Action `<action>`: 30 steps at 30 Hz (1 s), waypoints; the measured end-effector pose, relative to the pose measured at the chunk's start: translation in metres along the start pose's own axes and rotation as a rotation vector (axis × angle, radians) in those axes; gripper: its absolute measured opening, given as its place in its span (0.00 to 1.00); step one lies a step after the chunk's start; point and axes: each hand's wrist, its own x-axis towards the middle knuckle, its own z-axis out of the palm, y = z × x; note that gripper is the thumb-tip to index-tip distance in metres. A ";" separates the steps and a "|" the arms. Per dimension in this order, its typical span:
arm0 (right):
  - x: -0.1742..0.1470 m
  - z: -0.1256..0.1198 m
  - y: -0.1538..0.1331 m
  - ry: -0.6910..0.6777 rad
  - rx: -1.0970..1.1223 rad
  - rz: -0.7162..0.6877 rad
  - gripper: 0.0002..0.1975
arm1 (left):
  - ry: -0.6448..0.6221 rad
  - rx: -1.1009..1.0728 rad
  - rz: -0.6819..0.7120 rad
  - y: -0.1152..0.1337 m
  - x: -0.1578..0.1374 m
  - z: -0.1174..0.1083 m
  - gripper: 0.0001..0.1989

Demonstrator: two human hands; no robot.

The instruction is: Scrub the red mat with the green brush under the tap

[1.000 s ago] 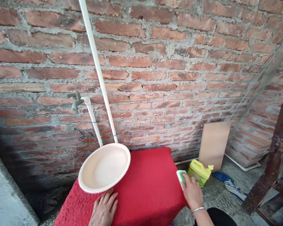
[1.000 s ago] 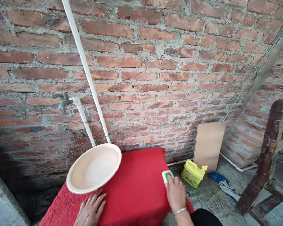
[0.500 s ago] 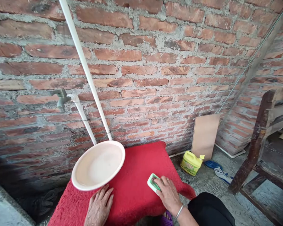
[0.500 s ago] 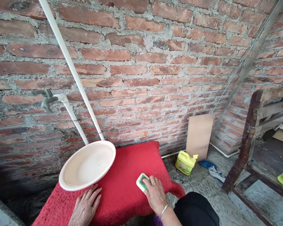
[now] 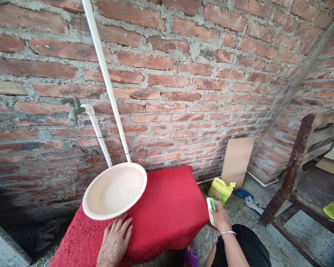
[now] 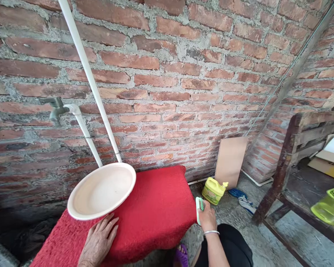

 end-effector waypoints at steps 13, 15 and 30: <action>-0.048 0.035 -0.143 0.053 0.090 -0.596 0.21 | 0.125 0.008 -0.008 0.015 -0.002 0.008 0.18; -0.080 0.052 -0.189 -0.030 0.026 -0.676 0.19 | 0.129 0.000 -0.008 0.015 -0.002 0.009 0.17; 0.020 0.013 -0.107 0.109 -0.146 -0.346 0.22 | 0.080 0.004 -0.006 0.007 -0.004 0.023 0.19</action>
